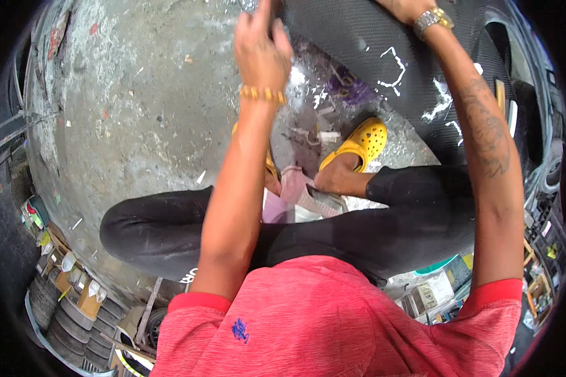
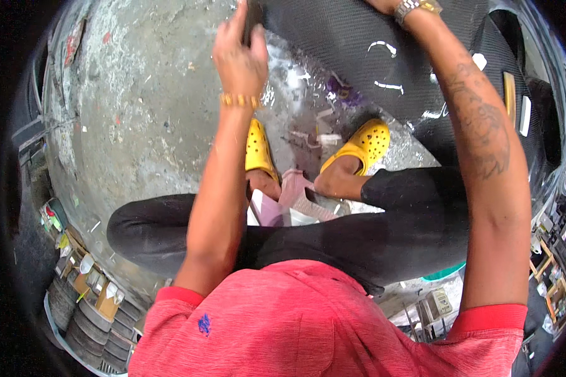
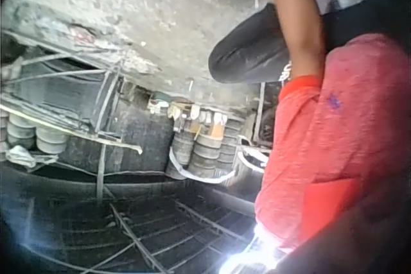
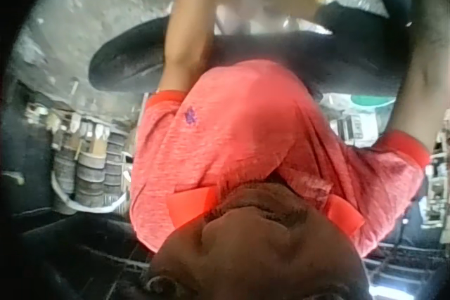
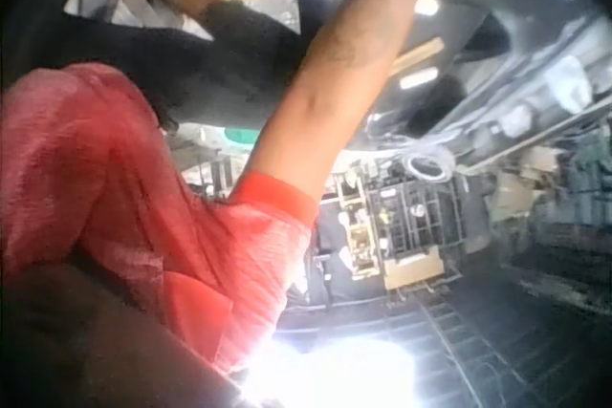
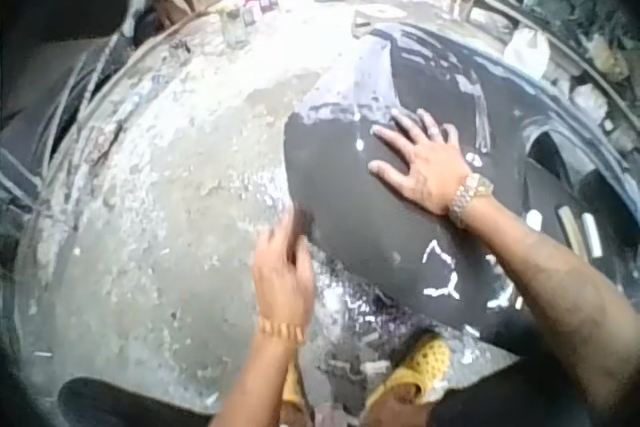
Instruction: Sanding a carbon fiber car hood part by hand.
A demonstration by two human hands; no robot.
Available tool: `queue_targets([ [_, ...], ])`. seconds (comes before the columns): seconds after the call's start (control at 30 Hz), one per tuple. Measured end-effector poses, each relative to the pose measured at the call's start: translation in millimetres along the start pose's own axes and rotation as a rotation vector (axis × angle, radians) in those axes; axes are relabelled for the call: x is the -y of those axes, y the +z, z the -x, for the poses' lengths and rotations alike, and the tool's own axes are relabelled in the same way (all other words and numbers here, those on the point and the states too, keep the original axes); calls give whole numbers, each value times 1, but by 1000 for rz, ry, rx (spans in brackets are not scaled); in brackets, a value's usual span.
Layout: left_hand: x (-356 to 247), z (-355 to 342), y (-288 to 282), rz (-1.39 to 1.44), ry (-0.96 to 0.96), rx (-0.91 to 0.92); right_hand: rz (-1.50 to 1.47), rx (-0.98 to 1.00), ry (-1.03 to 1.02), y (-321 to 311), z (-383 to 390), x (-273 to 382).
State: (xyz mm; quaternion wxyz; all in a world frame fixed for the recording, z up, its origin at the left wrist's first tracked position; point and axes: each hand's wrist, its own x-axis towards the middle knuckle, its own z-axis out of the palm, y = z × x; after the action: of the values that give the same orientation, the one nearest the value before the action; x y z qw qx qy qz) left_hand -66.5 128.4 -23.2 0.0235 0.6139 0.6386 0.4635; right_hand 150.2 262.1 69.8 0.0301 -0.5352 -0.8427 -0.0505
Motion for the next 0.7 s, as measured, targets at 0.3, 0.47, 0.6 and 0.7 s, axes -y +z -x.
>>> queue_targets([
  [0.3, -8, -40, -8, 179, -196, 91, -22, 29, 9, -2, 4, -3],
  [0.47, 1, -7, -45, 572, -654, 170, -51, 37, 22, -4, 2, 0],
  [0.6, -22, 13, -76, 1261, -942, 167, -805, -117, -303, 9, 10, -36],
  [0.7, -38, 27, -102, 1411, -918, 252, -414, -184, -142, 10, 14, -11],
])
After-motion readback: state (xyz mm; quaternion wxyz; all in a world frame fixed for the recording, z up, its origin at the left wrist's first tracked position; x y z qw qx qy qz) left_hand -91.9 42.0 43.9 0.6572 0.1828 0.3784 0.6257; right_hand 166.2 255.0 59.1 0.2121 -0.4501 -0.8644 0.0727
